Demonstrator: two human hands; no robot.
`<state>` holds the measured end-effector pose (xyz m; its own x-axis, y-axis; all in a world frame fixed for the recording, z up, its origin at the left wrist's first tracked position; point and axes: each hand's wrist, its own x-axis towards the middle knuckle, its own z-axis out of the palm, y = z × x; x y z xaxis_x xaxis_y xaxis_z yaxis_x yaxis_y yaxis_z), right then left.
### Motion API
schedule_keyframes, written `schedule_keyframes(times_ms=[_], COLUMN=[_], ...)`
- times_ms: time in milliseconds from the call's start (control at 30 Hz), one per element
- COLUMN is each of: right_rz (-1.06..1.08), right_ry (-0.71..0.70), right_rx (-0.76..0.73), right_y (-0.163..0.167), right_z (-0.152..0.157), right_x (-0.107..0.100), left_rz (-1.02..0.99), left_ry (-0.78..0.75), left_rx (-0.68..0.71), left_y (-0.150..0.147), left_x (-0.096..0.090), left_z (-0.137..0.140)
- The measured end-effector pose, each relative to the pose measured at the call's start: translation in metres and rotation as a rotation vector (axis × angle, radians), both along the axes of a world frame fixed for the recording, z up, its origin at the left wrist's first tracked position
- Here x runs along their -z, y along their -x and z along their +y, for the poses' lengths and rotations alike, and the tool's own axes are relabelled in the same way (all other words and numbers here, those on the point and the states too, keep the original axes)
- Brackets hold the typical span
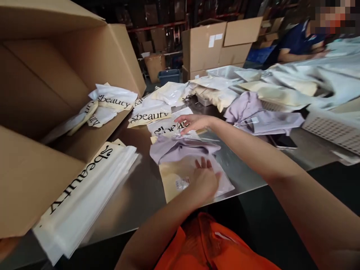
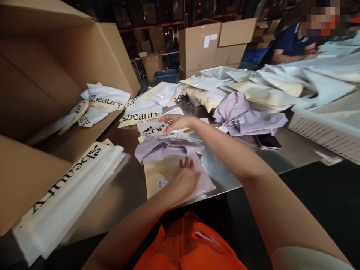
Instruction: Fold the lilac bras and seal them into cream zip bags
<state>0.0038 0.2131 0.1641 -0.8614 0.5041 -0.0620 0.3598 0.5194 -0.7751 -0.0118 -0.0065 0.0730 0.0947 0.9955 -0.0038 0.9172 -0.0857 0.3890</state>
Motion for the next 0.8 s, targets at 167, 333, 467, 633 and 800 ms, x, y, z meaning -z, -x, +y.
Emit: schedule_keyframes(times_ms=[167, 333, 467, 633, 800], right_rz=[0.242, -0.081, -0.266, -0.315, -0.016], right_ry=[-0.506, -0.486, -0.343, -0.214, -0.432], right_rx=[0.293, -0.19, -0.339, -0.3, 0.0], right_y=[-0.036, -0.09, -0.14, -0.174, -0.115], right_z=[-0.085, -0.182, -0.153, -0.116, -0.135], right_x=[0.046, 0.12, 0.14, 0.099, 0.079], left_rz=[-0.146, -0.249, -0.209, 0.276, 0.119], left_ry=[0.119, 0.142, 0.117, 0.088, 0.056], left_rx=[0.189, 0.133, 0.137, -0.497, -0.736], left_y=[0.045, 0.056, 0.043, 0.071, 0.107], left_x=[-0.01, -0.012, -0.03, -0.034, -0.017], left_z=[-0.09, -0.101, -0.076, -0.025, 0.035])
